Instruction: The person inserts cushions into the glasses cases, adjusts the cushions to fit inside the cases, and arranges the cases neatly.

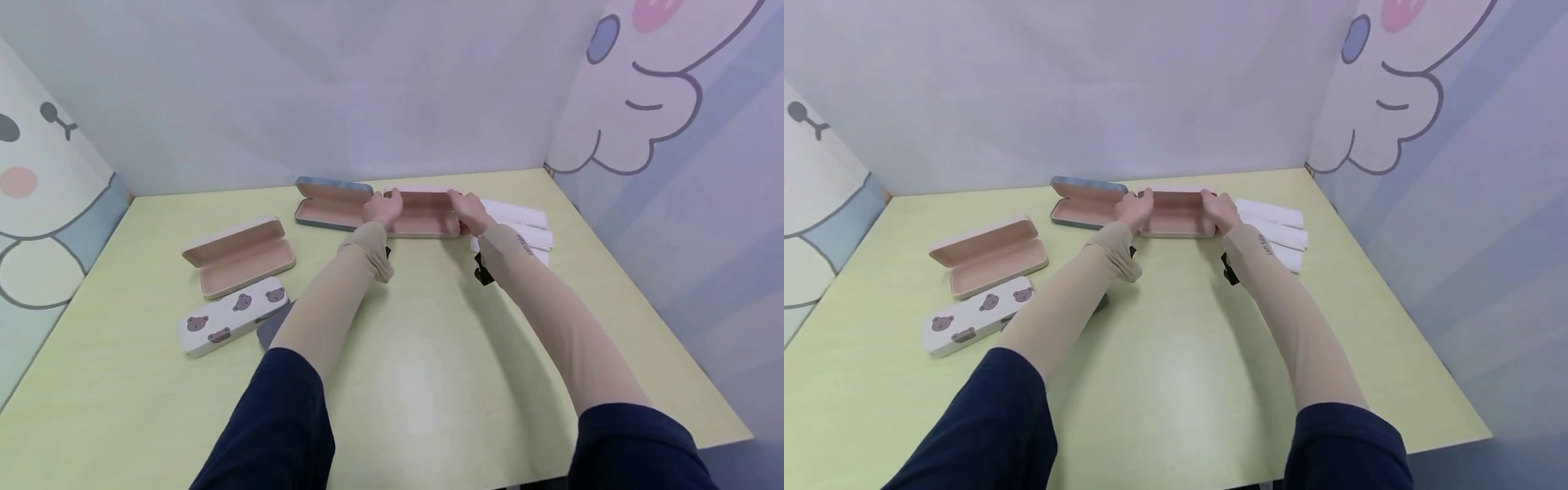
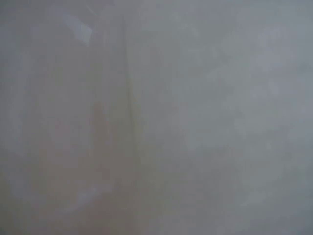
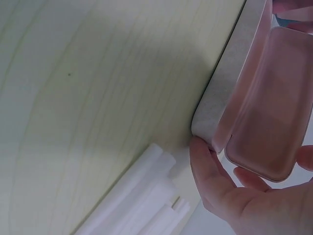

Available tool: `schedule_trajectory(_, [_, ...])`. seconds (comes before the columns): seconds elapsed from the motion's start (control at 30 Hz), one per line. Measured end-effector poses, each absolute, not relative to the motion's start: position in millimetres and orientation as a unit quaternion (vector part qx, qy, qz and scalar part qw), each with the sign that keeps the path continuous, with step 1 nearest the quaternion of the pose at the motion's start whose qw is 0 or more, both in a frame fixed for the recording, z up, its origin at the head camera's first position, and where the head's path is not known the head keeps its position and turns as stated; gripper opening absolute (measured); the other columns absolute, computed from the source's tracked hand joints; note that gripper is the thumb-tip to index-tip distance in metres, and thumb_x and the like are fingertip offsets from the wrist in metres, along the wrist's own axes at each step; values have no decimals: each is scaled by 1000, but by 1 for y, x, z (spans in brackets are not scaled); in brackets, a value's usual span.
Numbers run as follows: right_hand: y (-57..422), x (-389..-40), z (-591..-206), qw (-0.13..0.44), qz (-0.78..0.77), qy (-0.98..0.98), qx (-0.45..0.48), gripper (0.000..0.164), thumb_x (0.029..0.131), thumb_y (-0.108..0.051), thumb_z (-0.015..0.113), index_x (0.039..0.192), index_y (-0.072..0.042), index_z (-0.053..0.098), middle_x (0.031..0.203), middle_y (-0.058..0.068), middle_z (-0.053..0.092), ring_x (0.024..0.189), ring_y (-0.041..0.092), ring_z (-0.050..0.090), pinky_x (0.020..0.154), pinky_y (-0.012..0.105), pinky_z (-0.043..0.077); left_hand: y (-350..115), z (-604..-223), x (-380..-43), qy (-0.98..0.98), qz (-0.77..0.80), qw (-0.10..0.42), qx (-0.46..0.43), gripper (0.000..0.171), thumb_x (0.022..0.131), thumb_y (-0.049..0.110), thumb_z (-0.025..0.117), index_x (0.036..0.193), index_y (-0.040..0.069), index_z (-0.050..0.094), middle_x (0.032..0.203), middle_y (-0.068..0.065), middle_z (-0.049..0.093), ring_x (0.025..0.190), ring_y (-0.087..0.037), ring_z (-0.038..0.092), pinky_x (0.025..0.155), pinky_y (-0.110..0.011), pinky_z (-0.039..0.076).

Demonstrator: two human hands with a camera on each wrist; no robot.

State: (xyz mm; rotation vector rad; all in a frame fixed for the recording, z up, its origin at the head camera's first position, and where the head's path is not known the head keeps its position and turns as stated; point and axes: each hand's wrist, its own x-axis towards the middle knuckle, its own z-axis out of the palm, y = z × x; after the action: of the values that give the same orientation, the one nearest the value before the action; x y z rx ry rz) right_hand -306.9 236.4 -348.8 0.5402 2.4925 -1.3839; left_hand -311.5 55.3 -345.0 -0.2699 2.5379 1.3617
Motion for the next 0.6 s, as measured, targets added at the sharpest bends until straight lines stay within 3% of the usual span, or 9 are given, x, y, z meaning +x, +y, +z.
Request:
schedule_trajectory(0.1, [235, -302, -348, 126, -473, 856, 169, 72, 97, -46, 29, 149, 2, 15, 148, 18, 31, 109, 28, 48, 95, 44, 50, 50, -345, -309, 869, 469, 133, -85, 62, 100, 49, 23, 149, 11, 24, 151, -14, 33, 134, -30, 39, 111, -40, 35])
schedule_trajectory(0.23, [233, -298, -348, 138, -473, 857, 151, 72, 98, -46, 28, 149, 2, 12, 150, 19, 28, 117, 31, 47, 97, 43, 49, 43, -344, -307, 867, 469, 148, -78, 63, 98, 49, 24, 149, 11, 23, 148, -15, 36, 122, -30, 46, 97, -40, 44])
schedule_trajectory(0.4, [229, -291, -349, 147, -470, 859, 139, 73, 98, -46, 29, 150, 2, 10, 153, 18, 25, 126, 33, 45, 99, 43, 48, 35, -345, -305, 873, 451, 176, -69, 68, 97, 51, 24, 152, 13, 12, 156, -13, 24, 122, -29, 44, 89, -38, 46])
schedule_trajectory(0.5, [227, -288, -349, 149, -467, 862, 129, 72, 98, -46, 29, 149, 2, 11, 155, 17, 23, 130, 32, 42, 101, 44, 46, 30, -346, -302, 870, 450, 189, -69, 68, 97, 52, 22, 153, 16, 6, 157, -11, 20, 109, -32, 53, 86, -40, 49])
schedule_trajectory(0.6, [226, -285, -349, 146, -463, 866, 123, 72, 98, -46, 29, 149, 3, 12, 155, 18, 22, 132, 31, 41, 101, 44, 47, 26, -347, -300, 870, 451, 186, -67, 68, 97, 52, 23, 153, 16, 8, 156, -12, 23, 100, -32, 54, 82, -42, 53])
